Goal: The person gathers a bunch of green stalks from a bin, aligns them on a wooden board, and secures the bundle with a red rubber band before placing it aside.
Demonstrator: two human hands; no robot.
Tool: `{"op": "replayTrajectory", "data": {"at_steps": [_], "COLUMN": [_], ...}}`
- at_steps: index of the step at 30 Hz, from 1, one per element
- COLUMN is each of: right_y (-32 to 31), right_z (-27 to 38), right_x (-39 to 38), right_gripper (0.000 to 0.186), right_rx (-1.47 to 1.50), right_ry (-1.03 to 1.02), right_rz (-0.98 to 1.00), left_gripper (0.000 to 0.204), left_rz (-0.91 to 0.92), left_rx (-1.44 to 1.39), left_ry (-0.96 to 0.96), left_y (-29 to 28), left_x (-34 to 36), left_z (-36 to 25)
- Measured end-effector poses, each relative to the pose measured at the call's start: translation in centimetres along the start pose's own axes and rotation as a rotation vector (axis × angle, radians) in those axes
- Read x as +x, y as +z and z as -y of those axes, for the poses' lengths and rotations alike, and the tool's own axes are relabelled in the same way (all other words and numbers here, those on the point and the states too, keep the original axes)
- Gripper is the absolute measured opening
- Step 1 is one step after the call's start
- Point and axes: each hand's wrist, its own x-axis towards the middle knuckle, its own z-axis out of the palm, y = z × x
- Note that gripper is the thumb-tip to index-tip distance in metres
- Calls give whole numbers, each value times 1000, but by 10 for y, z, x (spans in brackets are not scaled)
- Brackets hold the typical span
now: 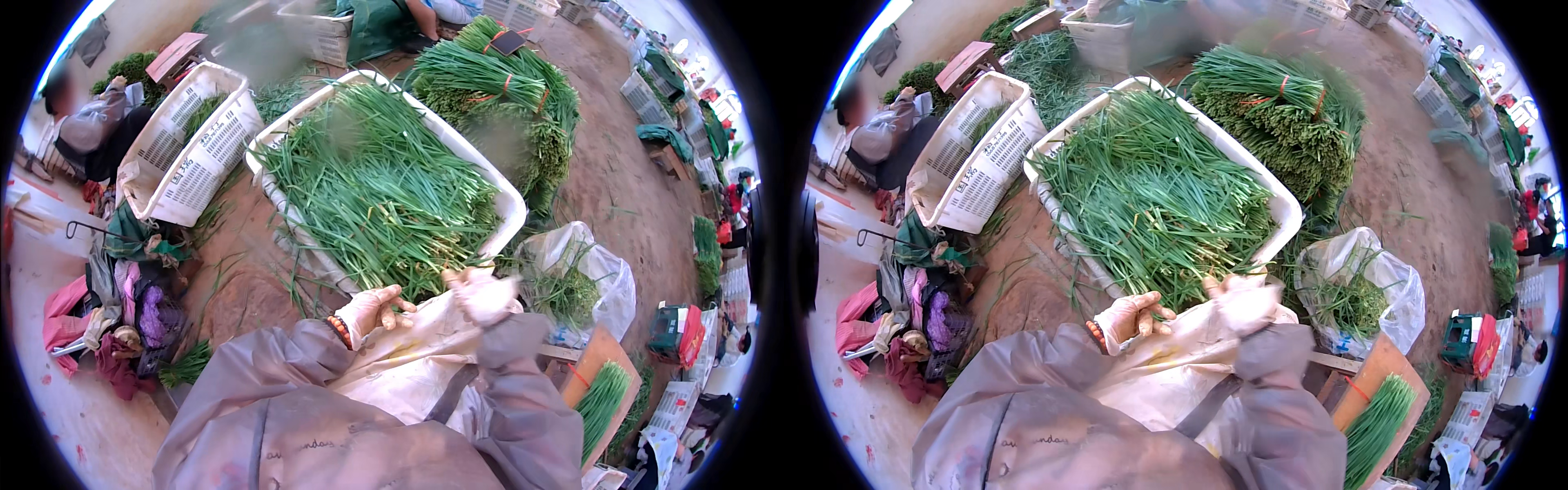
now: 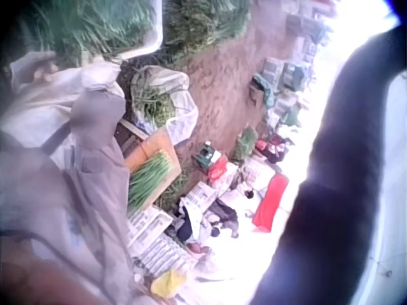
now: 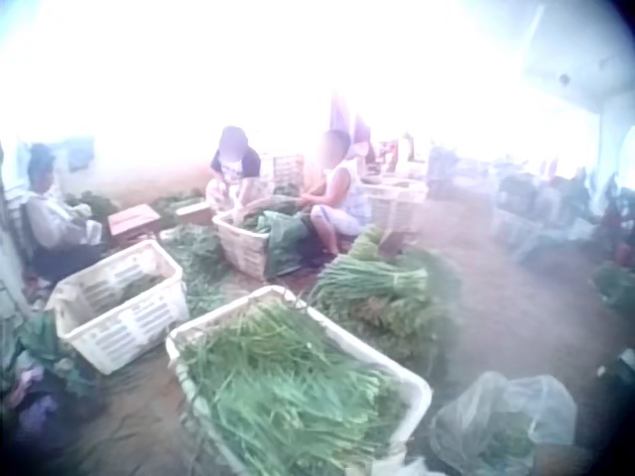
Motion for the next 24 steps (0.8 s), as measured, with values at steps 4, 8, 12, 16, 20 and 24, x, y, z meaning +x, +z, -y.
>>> {"op": "replayTrajectory", "data": {"at_steps": [4, 8, 12, 16, 20, 24], "right_y": [39, 28, 5, 81, 46, 58], "right_z": [-7, -1, 41, 3, 41, 27], "right_x": [22, -11, -74, -88, -92, -78], "right_gripper": [36, 24, 24, 32, 23, 17], "right_rx": [-742, 102, 490, 578, 812, 587], "right_ry": [-498, -592, 101, 78, 72, -93], "right_rz": [5, -129, 121, 225, 429, 140], "left_gripper": [39, 42, 46, 51, 55, 35], "left_rz": [14, 24, 189, 422, 346, 86], "left_rx": [110, 176, 143, -105, 37, 243], "left_ry": [8, 52, 95, -49, 77, 467], "left_y": [11, 14, 28, 37, 47, 53], "left_x": [-11, -20, -26, -27, -39, -48], "left_z": [-6, -13, 5, 19, 20, 6]}}
